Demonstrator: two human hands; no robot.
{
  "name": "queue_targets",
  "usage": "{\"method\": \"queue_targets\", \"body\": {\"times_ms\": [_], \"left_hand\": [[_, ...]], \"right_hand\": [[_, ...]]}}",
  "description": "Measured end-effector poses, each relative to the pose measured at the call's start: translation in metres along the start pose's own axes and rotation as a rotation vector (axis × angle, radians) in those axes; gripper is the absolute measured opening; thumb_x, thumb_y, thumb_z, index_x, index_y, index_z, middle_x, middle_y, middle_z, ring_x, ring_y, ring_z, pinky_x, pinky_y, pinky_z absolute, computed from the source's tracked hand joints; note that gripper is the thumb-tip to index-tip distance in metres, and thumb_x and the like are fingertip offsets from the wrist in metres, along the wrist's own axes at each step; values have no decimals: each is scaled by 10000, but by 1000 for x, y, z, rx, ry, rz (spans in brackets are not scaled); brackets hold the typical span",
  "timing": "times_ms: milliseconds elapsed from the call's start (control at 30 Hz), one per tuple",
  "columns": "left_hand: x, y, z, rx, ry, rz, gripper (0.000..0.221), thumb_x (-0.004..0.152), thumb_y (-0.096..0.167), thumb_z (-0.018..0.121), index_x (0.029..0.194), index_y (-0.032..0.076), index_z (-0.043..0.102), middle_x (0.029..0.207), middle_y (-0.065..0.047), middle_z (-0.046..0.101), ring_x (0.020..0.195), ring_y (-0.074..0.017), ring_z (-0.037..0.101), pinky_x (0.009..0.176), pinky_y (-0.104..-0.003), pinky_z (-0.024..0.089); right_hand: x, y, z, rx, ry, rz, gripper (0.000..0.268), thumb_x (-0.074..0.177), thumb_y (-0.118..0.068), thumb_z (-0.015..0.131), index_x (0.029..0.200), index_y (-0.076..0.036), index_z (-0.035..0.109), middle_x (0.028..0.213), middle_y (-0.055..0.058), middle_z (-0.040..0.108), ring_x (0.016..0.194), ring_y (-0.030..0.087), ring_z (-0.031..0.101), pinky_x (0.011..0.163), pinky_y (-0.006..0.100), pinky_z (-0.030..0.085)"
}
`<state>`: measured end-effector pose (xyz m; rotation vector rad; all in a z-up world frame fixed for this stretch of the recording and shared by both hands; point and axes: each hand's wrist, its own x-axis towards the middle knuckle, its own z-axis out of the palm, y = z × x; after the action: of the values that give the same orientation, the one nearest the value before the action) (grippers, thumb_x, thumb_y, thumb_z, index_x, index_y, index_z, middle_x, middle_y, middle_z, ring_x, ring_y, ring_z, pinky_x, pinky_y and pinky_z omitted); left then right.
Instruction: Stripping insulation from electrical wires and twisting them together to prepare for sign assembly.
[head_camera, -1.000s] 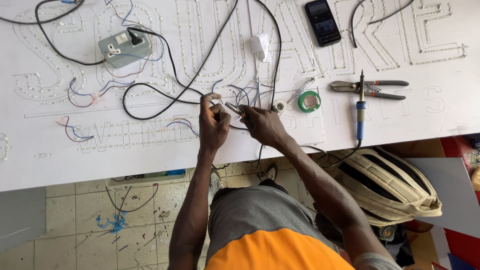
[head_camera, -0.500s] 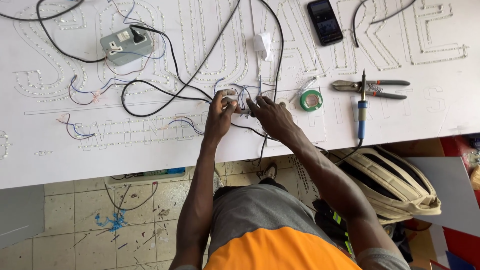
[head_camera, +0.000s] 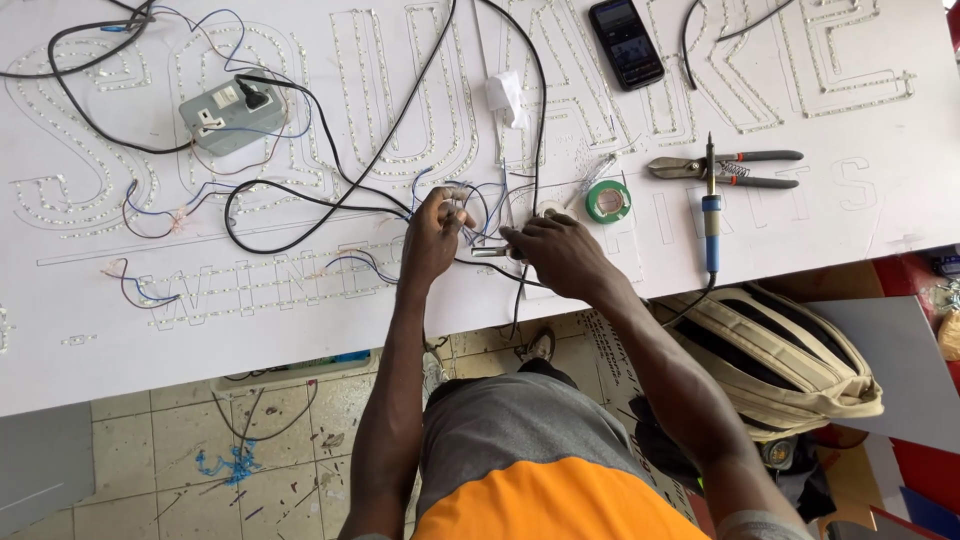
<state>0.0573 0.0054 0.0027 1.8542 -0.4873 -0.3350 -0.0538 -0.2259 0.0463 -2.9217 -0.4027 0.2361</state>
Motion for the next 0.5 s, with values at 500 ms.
{"method": "queue_targets", "body": {"times_ms": [500], "left_hand": [[-42, 22, -21, -476, -234, -85, 899, 1096, -43, 675, 1814, 46, 142, 995, -175, 822, 952, -234, 828, 953, -393, 718]], "right_hand": [[28, -43, 18, 1476, 321, 274, 682, 938, -10, 928, 1522, 29, 579, 1095, 205, 822, 809, 229, 811, 702, 288, 673]]}}
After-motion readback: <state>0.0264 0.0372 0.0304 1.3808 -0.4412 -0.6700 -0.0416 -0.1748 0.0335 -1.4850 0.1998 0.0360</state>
